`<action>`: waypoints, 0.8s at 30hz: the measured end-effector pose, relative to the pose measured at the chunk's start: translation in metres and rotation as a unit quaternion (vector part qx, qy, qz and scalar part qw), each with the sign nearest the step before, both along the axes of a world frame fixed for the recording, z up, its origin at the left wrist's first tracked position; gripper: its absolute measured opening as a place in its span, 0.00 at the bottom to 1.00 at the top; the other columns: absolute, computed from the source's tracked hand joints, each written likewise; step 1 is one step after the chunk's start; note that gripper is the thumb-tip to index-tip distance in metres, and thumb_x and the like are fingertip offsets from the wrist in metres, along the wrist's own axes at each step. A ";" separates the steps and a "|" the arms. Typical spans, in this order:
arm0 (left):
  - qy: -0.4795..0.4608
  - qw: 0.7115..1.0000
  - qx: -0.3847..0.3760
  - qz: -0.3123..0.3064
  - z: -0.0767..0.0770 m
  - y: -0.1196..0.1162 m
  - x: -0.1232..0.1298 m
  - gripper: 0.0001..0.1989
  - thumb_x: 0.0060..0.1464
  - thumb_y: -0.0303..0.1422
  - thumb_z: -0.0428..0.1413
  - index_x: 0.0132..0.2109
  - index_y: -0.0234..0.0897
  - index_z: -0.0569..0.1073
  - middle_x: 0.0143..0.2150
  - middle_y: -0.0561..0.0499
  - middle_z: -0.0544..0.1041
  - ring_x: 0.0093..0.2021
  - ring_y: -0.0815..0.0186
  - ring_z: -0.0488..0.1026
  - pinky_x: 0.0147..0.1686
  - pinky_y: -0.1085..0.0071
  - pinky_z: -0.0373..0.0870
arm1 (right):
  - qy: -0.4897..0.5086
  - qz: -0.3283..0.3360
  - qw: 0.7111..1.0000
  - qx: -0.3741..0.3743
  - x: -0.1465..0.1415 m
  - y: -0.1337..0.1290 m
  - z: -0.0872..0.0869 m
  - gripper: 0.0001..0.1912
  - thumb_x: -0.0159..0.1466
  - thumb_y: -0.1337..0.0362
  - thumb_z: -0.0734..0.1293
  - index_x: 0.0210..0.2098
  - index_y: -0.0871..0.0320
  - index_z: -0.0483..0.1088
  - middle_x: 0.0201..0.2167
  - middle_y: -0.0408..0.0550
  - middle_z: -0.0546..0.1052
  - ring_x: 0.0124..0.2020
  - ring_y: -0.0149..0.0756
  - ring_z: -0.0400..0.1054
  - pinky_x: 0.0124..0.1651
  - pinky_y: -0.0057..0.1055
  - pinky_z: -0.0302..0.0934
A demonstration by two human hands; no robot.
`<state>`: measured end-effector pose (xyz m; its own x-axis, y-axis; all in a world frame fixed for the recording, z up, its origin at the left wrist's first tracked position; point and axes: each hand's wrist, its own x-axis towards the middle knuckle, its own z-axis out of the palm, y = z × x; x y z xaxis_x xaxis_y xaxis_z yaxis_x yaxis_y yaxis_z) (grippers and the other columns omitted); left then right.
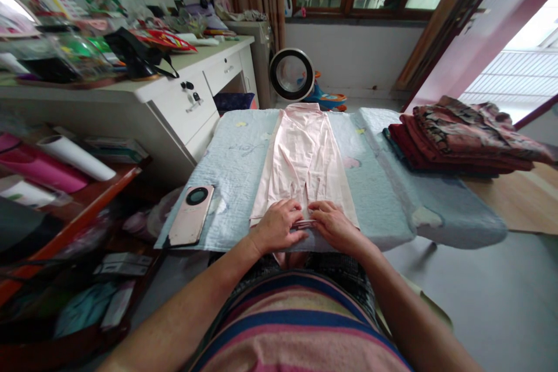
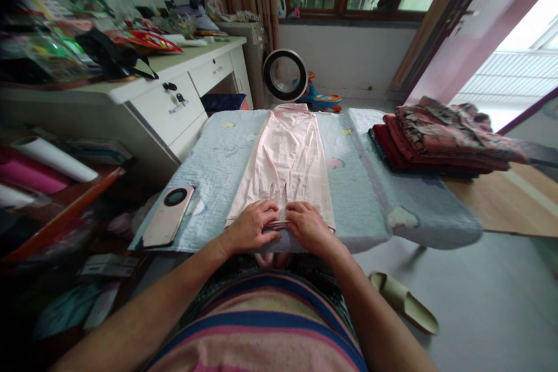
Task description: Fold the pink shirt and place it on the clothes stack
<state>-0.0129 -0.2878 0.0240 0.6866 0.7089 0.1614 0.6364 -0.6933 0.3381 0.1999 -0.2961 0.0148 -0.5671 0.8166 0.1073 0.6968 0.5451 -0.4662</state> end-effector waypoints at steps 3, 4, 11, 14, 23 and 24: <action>0.025 0.999 0.027 0.017 -0.001 -0.004 0.004 0.14 0.54 0.42 0.62 0.43 0.38 0.75 0.49 0.47 0.72 0.50 0.56 0.69 0.50 0.59 0.68 | 0.000 -0.010 1.000 -0.001 -0.001 -0.001 0.002 0.10 0.69 0.67 0.61 0.41 0.58 0.74 0.52 0.53 0.73 0.54 0.42 0.63 0.58 0.43 0.57; 0.033 0.998 0.040 0.025 -0.003 -0.005 0.005 0.11 0.57 0.40 0.59 0.43 0.38 0.74 0.48 0.47 0.73 0.49 0.57 0.69 0.50 0.59 0.68 | 0.001 -0.014 1.000 -0.001 -0.002 -0.002 0.002 0.09 0.69 0.68 0.61 0.41 0.58 0.74 0.52 0.52 0.73 0.54 0.42 0.63 0.58 0.42 0.57; 0.033 0.997 0.065 0.018 -0.006 -0.003 0.008 0.05 0.64 0.29 0.50 0.42 0.38 0.71 0.41 0.48 0.75 0.43 0.61 0.73 0.45 0.64 0.69 | 0.004 -0.036 0.998 0.059 -0.010 -0.014 -0.001 0.25 0.61 0.66 0.68 0.58 0.57 0.64 0.58 0.55 0.68 0.59 0.47 0.60 0.61 0.45 0.54; 0.031 0.997 0.073 0.001 -0.005 -0.001 0.006 0.06 0.64 0.28 0.49 0.41 0.37 0.70 0.38 0.48 0.76 0.41 0.60 0.74 0.43 0.64 0.69 | -0.016 -0.042 0.995 0.084 -0.012 -0.011 -0.005 0.25 0.62 0.69 0.66 0.59 0.55 0.63 0.60 0.55 0.66 0.59 0.47 0.59 0.60 0.44 0.54; 0.014 0.998 0.056 -0.006 -0.005 0.003 0.002 0.06 0.63 0.26 0.49 0.38 0.37 0.70 0.37 0.49 0.76 0.39 0.62 0.74 0.39 0.68 0.69 | -0.074 -0.004 0.994 0.074 -0.014 0.017 -0.005 0.18 0.62 0.71 0.66 0.51 0.53 0.70 0.47 0.50 0.72 0.47 0.41 0.63 0.48 0.35 0.61; 0.009 0.999 0.043 -0.003 -0.004 0.003 0.002 0.06 0.62 0.26 0.50 0.38 0.37 0.70 0.38 0.49 0.76 0.39 0.62 0.74 0.39 0.68 0.69 | -0.079 0.001 0.995 0.066 -0.015 0.019 -0.004 0.16 0.63 0.71 0.66 0.50 0.52 0.71 0.46 0.49 0.72 0.46 0.40 0.64 0.47 0.33 0.61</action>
